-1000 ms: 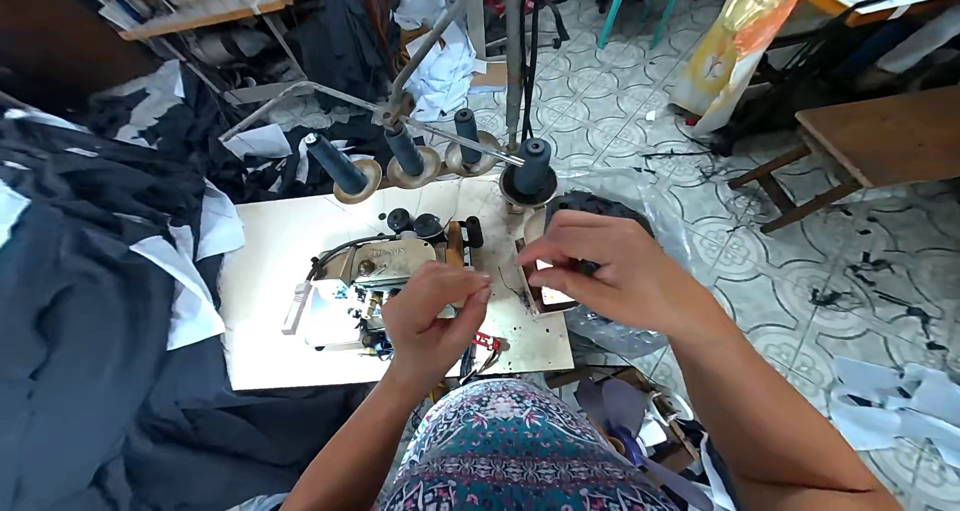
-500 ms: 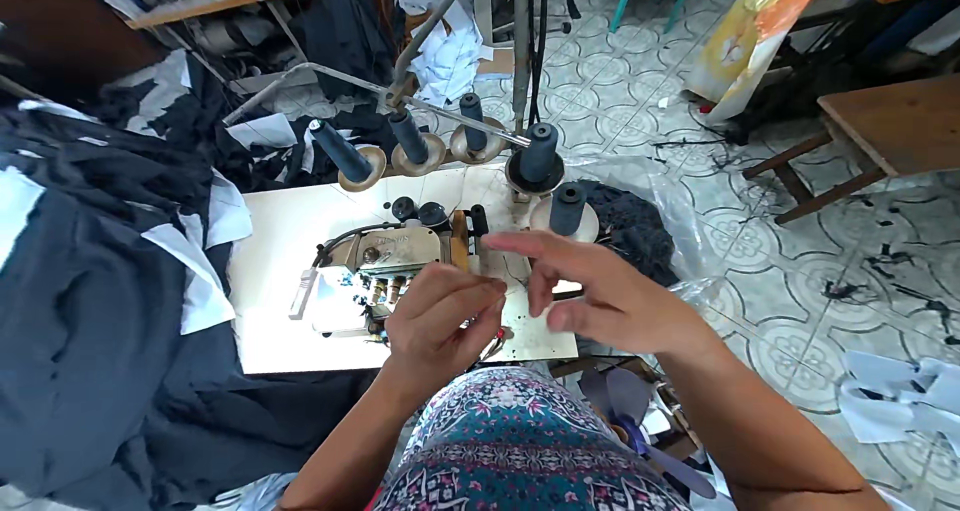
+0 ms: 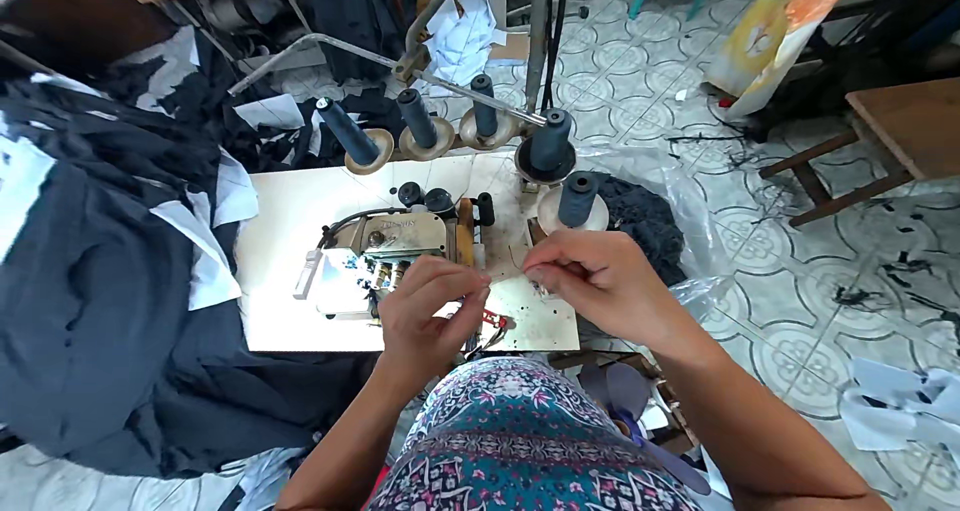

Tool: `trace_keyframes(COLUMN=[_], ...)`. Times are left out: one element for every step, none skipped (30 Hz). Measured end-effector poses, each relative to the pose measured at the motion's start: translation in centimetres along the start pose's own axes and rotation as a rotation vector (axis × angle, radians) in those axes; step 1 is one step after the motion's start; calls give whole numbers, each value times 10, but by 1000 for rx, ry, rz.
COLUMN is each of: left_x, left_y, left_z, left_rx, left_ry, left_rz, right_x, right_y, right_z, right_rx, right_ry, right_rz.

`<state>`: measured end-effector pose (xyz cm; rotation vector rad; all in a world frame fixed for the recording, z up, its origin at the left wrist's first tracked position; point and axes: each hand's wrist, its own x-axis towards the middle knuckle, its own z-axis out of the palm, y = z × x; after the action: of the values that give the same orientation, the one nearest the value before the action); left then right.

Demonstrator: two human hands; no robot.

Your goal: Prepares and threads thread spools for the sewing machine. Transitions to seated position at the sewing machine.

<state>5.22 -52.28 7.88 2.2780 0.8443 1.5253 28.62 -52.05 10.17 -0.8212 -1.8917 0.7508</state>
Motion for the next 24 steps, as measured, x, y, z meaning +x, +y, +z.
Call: trace_keyframes(left_x=[-2, -4, -7, -9, -10, -11, -12, -12, -11, -11, -10, -10, -10, -10, -9, -9, -9, -8, -7, -6, -5, -5, -4, -4], left_y=[-1, -2, -3, -3, -3, -3, -3, -2, -2, -1, -1, -2, -3, -3, -4, -4, -4, -4, -5, -5, -6, -6, -7, -7], left_z=[-1, -2, -3, -3, -3, -2, -3, -3, -3, -3, -3, -3, -2, -1, 0, 1, 2, 3, 5, 6, 7, 8, 9, 11], left_rx=[-22, -37, -53, -74, -100, -131, -164, -203, -239, -274, -301, -326, -348, -372, -393, -409, -425, -438, -449, -456, -460, -464, -464, -446], left_ry=[8, 11, 13, 18, 23, 29, 34, 44, 60, 80, 99, 117, 131, 145, 159, 167, 174, 181, 188, 197, 210, 223, 235, 242], left_rz=[-16, -32, -47, -62, -78, -93, -116, -144, -170, -191, -206, -215, -223, -232, -245, -261, -276, -287, -293, -296, -299, -302, -305, -305], right_x=[0, -1, -1, -2, -2, -3, -3, -3, -3, -3, -3, -3, -3, -3, -3, -2, -2, -2, -2, -2, -2, -2, -2, -2], right_y=[1, 1, 2, 3, 3, 4, 5, 6, 6, 6, 6, 5, 5, 5, 5, 4, 4, 4, 4, 4, 5, 6, 7, 8], right_z=[-1, -2, -3, -2, -2, -1, 0, 1, 2, 2, 3, 3, 4, 4, 5, 6, 7, 8, 8, 9, 9, 10, 10, 10], right_rx=[10, 18, 22, 26, 29, 38, 47, 56, 63, 69, 73, 73, 73, 74, 76, 80, 83, 86, 86, 90, 96, 110, 128, 151], right_ry=[7, 12, 14, 16, 16, 16, 13, 11, 12, 13, 14, 17, 19, 21, 22, 26, 28, 30, 31, 30, 26, 23, 19, 16], right_rz=[8, 12, 16, 22, 24, 24, 25, 25, 24, 26, 31, 37, 43, 50, 57, 60, 60, 62, 65, 69, 71, 69, 68, 71])
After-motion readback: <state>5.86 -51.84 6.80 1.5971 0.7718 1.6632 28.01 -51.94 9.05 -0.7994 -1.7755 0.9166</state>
